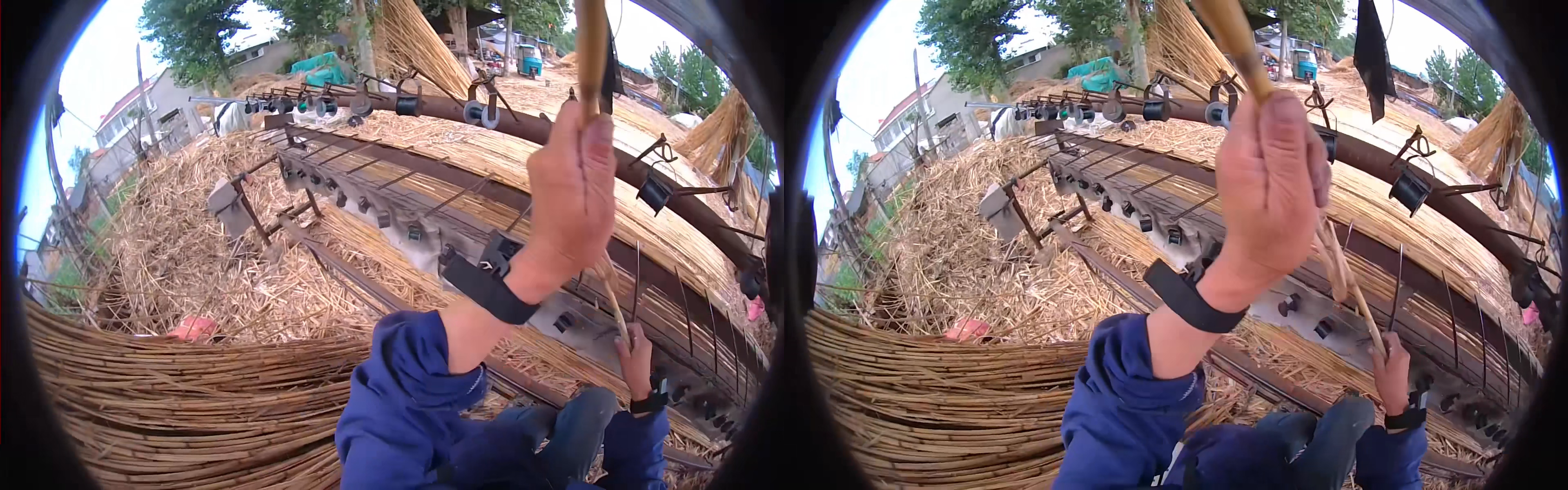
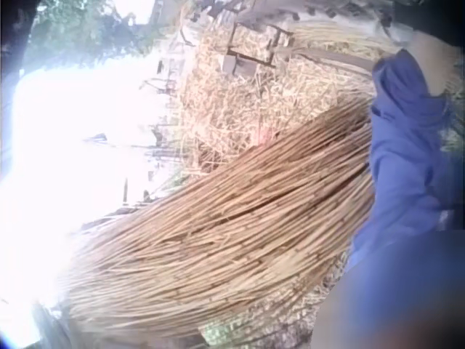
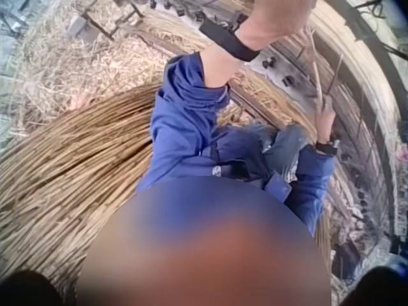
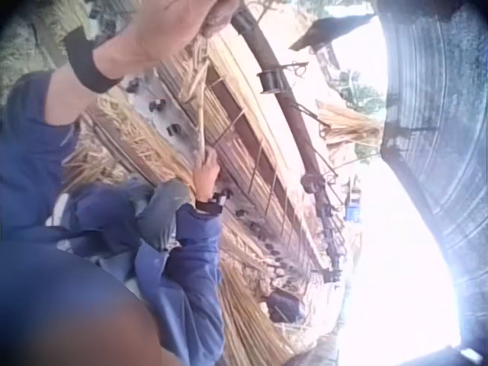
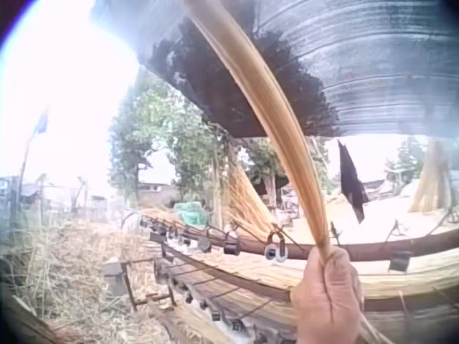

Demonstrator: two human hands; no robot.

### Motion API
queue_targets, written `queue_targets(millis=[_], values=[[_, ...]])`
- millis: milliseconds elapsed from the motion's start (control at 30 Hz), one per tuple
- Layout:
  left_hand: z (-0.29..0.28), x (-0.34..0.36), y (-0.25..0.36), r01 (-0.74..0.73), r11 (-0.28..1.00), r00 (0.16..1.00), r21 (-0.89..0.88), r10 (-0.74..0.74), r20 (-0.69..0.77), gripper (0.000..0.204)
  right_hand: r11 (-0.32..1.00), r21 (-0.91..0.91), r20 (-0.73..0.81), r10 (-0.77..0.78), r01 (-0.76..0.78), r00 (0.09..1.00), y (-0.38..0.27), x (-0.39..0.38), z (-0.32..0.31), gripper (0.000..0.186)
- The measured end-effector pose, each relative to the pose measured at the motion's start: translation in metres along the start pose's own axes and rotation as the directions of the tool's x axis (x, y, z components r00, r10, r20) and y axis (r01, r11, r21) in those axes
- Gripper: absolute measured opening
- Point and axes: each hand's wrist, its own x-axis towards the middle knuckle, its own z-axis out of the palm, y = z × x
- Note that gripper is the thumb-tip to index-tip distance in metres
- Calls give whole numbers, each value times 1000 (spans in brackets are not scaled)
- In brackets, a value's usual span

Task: Operating a specialized machine to weave bundles of dried reeds into mats.

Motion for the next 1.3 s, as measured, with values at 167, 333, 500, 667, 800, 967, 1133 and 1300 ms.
queue_targets(millis=[167, 333, 500, 667, 800, 967, 1133, 1300], values=[[-149, 15, -20, 79, 993, 902, 88, -34, -430, 32, 912, -70, -89, -410, 405, 908, -4, -26, 29, 24], [-320, -71, -25, 556, 779, 582, 289, -118, -804, 29, 891, -180, 217, -376, 416, 901, -55, -45, 44, 21], [-302, -119, 3, 382, 729, 778, 568, 79, -624, 36, 850, -336, 304, -310, 406, 901, -40, -51, 52, 20], [-201, -68, 82, -85, 817, 837, 570, 369, -404, 29, 875, -348, 360, -207, 337, 910, -8, -50, 60, 21], [-254, -39, 50, 88, 837, 795, 540, 267, -545, 36, 875, -368, 359, -180, 316, 916, 12, -68, 34, 22], [-371, -94, -64, 556, 539, 527, 633, 360, -770, 38, 884, -435, 329, -21, 172, 944, 28, -109, -36, 26], [-441, -218, -174, 751, 318, 524, 579, 246, -815, 37, 801, -576, 257, -14, 164, 966, 67, -135, -103, 19], [-288, -221, -214, 751, 538, -8, -383, -572, -820, 12, 612, -787, -40, 74, -77, 996, 84, -202, -184, 14]])
